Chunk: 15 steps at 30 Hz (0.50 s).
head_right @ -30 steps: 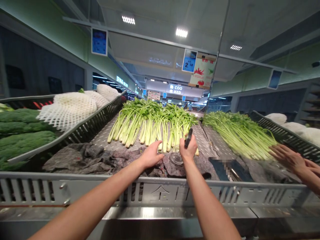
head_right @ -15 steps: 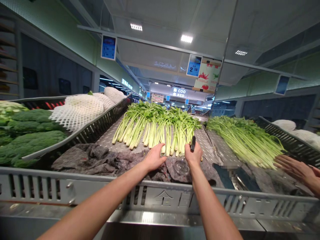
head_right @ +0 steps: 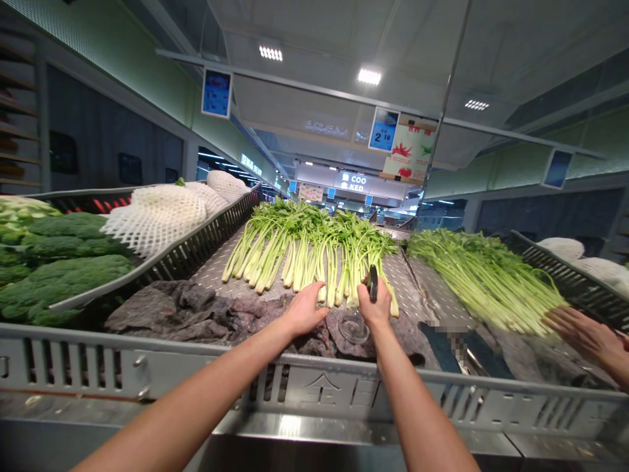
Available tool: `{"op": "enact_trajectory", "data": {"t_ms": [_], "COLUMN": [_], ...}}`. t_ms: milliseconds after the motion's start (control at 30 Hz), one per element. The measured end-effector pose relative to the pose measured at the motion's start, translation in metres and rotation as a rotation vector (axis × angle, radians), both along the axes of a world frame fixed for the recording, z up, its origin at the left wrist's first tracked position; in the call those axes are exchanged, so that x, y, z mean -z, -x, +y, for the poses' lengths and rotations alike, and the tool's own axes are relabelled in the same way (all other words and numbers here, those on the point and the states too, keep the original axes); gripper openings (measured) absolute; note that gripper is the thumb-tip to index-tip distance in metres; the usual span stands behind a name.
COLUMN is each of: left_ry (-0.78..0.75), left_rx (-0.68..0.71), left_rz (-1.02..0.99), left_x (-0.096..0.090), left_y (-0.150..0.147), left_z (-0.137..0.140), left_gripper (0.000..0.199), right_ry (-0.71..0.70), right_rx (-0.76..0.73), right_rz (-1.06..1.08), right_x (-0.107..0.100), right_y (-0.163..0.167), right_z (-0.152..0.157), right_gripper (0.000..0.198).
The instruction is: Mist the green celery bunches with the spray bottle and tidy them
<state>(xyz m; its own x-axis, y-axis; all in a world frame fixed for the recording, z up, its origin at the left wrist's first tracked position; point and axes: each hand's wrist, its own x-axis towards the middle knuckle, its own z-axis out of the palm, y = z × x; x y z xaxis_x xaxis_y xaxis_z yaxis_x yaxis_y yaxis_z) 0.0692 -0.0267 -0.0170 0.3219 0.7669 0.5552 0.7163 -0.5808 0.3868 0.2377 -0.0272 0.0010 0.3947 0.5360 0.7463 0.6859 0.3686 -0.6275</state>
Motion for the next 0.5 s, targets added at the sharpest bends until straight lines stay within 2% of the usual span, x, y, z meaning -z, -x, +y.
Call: {"op": "enact_trajectory", "data": {"t_ms": [233,500], "left_ry": [0.012,-0.002], "left_rx": [-0.02,-0.024], "left_rz": [-0.003,-0.017], "left_x": [-0.0003,-0.0014], "left_y": [0.0003,-0.0007], "left_z": [-0.0002,-0.0008], "left_gripper": [0.056,0.056], "right_ry": [0.068,0.006], "right_rx": [-0.015,-0.104], "right_rz": [0.048,0.022], "right_x": [0.0037,0.0019], "right_y": [-0.0017,0.0037], "right_z": [0.006,0.0029], "right_gripper": [0.032,0.027]}}
